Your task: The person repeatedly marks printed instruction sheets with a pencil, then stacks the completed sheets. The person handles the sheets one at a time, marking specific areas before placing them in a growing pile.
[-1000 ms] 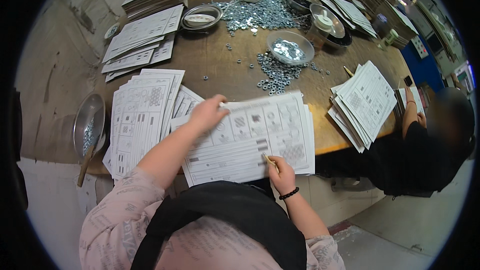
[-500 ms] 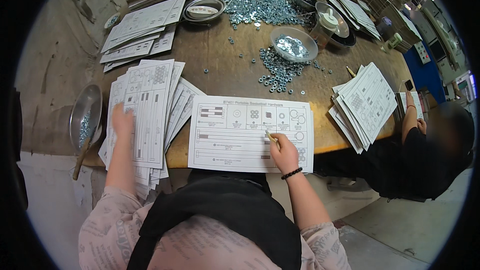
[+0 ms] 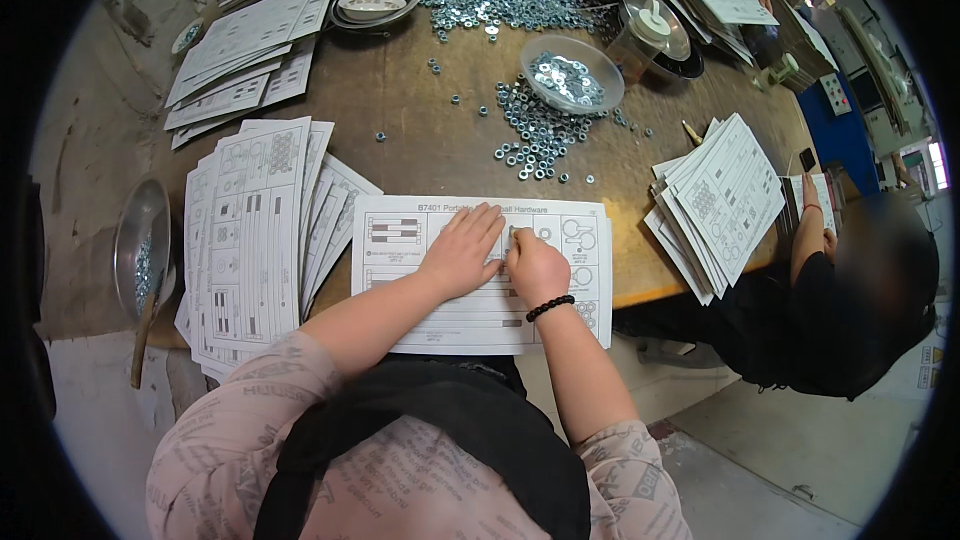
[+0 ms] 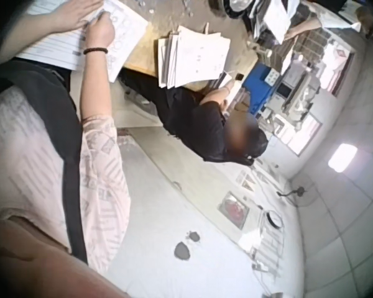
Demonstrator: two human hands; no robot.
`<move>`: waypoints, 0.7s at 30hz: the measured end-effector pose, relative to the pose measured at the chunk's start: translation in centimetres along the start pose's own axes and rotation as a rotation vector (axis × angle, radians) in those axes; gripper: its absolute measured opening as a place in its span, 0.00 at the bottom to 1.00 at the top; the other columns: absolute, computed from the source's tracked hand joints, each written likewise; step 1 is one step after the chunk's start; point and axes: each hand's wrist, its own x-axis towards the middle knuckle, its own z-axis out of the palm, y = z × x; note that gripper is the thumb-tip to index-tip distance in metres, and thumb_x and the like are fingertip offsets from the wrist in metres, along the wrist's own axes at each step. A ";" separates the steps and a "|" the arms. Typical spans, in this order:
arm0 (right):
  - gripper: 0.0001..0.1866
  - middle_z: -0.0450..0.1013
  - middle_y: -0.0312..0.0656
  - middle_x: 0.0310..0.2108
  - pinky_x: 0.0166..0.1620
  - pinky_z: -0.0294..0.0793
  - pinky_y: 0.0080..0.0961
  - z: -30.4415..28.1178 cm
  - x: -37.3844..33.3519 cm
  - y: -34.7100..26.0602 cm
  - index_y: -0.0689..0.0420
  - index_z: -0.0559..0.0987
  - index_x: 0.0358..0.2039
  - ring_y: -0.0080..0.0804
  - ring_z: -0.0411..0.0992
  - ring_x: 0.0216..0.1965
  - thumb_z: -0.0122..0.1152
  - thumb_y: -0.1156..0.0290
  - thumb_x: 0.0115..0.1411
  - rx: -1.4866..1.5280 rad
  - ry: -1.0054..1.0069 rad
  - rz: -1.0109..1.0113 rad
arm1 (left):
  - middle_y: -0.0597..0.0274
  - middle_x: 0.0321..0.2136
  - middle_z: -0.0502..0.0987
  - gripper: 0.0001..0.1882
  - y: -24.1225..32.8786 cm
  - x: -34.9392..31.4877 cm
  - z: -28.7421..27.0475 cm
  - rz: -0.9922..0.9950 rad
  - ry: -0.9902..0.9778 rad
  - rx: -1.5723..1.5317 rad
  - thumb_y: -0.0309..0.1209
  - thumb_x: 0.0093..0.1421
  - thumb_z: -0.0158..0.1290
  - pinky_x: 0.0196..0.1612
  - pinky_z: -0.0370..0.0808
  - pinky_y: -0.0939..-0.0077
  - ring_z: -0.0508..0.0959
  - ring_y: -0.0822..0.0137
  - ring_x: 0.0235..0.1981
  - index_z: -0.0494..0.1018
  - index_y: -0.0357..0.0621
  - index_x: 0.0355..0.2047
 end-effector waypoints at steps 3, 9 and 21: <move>0.09 0.72 0.48 0.20 0.26 0.70 0.38 0.2 1.1 -0.1 0.56 0.73 0.29 0.45 0.71 0.23 0.47 0.66 0.54 -0.076 -0.056 0.022 | 0.51 0.54 0.59 0.31 0.0 0.1 0.1 0.004 -0.004 0.003 0.39 0.49 0.49 0.59 0.51 0.62 0.56 0.56 0.58 0.59 0.35 0.52; 0.08 0.71 0.47 0.17 0.23 0.69 0.39 0.2 -0.3 -0.1 0.57 0.70 0.29 0.45 0.71 0.20 0.47 0.66 0.54 -0.075 -0.088 -0.027 | 0.50 0.54 0.60 0.31 0.0 0.3 0.0 -0.012 0.021 -0.016 0.39 0.48 0.50 0.59 0.52 0.63 0.57 0.55 0.57 0.61 0.35 0.51; 0.08 0.73 0.46 0.21 0.27 0.70 0.36 -1.0 -0.1 1.0 0.54 0.74 0.31 0.45 0.72 0.24 0.50 0.67 0.53 0.075 -0.015 0.071 | 0.51 0.55 0.58 0.32 0.0 0.5 -0.5 -0.024 -0.035 0.000 0.41 0.49 0.50 0.60 0.50 0.64 0.55 0.57 0.58 0.59 0.36 0.52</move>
